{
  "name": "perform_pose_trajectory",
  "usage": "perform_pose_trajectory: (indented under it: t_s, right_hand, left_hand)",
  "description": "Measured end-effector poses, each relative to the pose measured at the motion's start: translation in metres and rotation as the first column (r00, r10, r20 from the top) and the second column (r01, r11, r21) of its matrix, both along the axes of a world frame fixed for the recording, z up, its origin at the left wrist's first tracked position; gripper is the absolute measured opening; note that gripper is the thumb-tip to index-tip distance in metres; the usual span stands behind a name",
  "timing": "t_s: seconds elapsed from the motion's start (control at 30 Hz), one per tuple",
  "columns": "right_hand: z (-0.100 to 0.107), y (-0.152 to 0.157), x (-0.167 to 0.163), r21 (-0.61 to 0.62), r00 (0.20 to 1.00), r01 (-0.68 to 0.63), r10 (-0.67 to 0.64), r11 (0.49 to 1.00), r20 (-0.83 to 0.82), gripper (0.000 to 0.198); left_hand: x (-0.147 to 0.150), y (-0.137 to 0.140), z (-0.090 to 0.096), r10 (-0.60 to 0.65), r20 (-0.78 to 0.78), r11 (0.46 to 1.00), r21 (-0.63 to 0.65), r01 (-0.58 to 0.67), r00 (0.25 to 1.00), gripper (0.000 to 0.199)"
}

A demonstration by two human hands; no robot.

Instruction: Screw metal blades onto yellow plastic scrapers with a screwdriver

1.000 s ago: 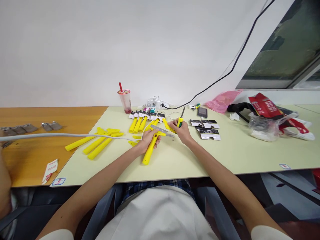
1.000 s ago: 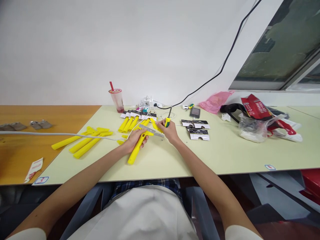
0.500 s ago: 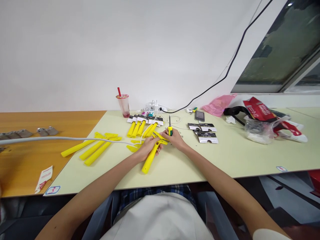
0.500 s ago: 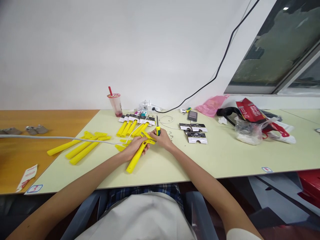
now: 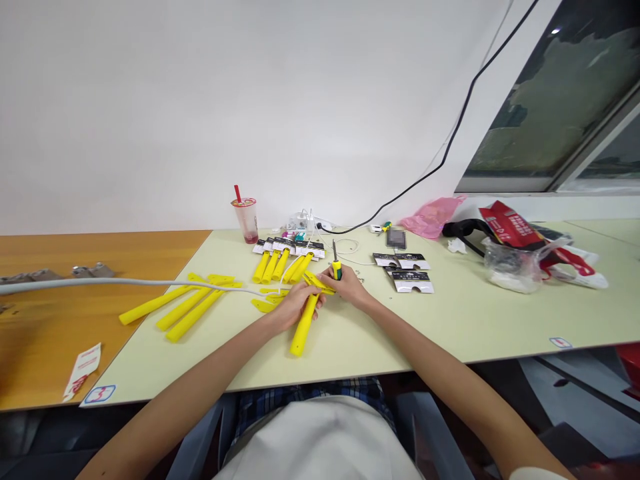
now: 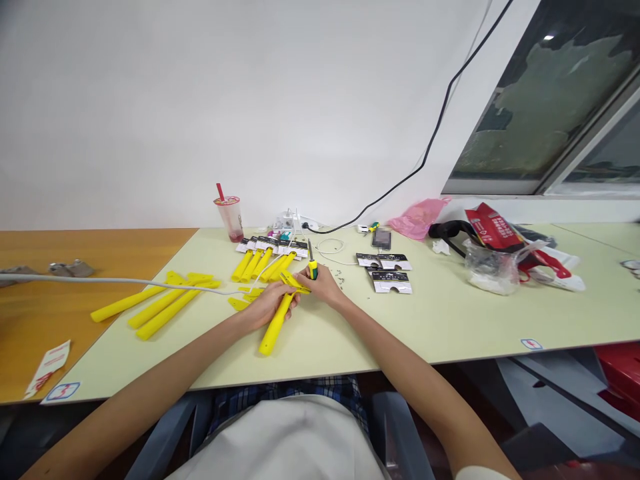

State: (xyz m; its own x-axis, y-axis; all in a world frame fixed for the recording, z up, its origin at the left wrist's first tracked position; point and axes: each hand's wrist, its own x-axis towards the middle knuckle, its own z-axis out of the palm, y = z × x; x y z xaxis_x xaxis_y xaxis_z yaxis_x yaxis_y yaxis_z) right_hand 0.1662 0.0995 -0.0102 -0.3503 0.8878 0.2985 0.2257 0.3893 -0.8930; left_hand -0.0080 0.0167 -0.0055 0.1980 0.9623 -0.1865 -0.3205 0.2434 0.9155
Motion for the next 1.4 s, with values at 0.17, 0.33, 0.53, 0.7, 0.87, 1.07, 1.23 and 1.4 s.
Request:
perform_pose_trajectory:
  t_s: [0.17, 0.33, 0.53, 0.7, 0.87, 1.07, 1.23, 1.4]
  right_hand:
    - [0.002, 0.000, 0.000, -0.020, 0.999, -0.050, 0.050, 0.999, 0.005, 0.056]
    - [0.001, 0.001, 0.001, -0.030, 0.999, -0.036, 0.036, 0.999, 0.004, 0.062]
    - [0.003, 0.000, 0.000, -0.042, 1.000, -0.023, 0.022, 0.999, -0.016, 0.067]
    - [0.027, 0.048, 0.046, 0.010, 0.992, 0.112, -0.111, 0.994, -0.057, 0.071]
    - [0.037, 0.130, 0.143, 0.270, 0.860, 0.467, -0.503, 0.842, 0.080, 0.071]
    - [0.000, 0.175, 0.206, 0.280, 0.792, 0.522, -0.580, 0.806, 0.192, 0.066]
    - [-0.028, 0.186, 0.215, 0.306, 0.783, 0.517, -0.586, 0.800, 0.210, 0.062]
    - [-0.038, 0.198, 0.220, 0.370, 0.770, 0.457, -0.568, 0.809, 0.290, 0.056]
  left_hand:
    - [0.001, -0.001, -0.001, -0.010, 0.001, 1.000, 0.013, 0.010, 1.000, 0.037]
    - [0.001, -0.001, -0.002, 0.009, 0.009, 1.000, 0.021, -0.009, 1.000, 0.040]
    - [0.001, -0.002, 0.003, 0.047, 0.038, 0.998, 0.036, -0.049, 0.998, 0.040]
    - [0.001, -0.004, 0.020, 0.078, 0.107, 0.993, 0.083, -0.087, 0.991, 0.048]
    - [0.010, 0.003, 0.057, 0.069, 0.208, 0.980, 0.169, -0.106, 0.976, 0.046]
    - [0.031, 0.034, 0.111, 0.030, 0.329, 0.951, 0.281, -0.129, 0.944, 0.039]
    - [0.046, 0.063, 0.134, 0.020, 0.364, 0.933, 0.329, -0.148, 0.931, 0.035]
    - [0.046, 0.082, 0.140, 0.045, 0.372, 0.904, 0.381, -0.196, 0.927, 0.030]
